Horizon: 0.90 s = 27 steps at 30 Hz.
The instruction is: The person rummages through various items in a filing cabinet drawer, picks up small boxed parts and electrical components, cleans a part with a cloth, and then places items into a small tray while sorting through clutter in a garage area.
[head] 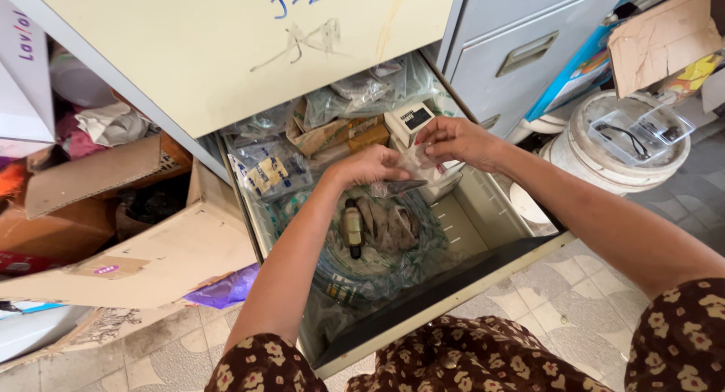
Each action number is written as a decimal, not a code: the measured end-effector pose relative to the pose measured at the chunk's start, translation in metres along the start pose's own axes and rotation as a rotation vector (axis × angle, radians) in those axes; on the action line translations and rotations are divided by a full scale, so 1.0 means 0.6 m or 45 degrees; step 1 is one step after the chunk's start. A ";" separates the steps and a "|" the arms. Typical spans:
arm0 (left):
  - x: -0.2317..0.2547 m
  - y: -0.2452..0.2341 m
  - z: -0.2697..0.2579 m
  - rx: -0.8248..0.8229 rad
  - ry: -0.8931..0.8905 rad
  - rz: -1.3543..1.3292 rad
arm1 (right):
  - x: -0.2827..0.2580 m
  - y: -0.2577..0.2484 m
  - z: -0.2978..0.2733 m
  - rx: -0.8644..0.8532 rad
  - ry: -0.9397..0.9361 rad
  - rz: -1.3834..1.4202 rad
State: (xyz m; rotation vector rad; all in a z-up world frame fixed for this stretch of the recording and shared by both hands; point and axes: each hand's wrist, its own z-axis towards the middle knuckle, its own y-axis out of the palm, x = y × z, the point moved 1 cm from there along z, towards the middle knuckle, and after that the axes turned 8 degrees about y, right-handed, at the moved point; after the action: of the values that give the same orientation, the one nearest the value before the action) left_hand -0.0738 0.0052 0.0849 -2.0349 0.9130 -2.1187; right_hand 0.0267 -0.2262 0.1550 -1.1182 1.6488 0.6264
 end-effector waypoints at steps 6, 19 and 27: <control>0.021 -0.028 -0.026 0.061 -0.144 -0.247 | -0.024 0.028 -0.010 -0.040 0.127 -0.007; 0.069 -0.052 -0.043 0.326 -0.303 -0.428 | 0.013 0.024 0.011 -0.042 0.007 0.120; 0.085 -0.061 -0.067 0.118 -0.074 -0.427 | 0.034 0.011 0.025 -0.057 -0.102 0.202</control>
State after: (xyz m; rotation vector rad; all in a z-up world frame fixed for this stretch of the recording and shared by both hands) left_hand -0.1050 0.0278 0.1490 -2.3231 0.4814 -2.1898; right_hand 0.0262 -0.2186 0.1300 -0.9874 1.6715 0.8033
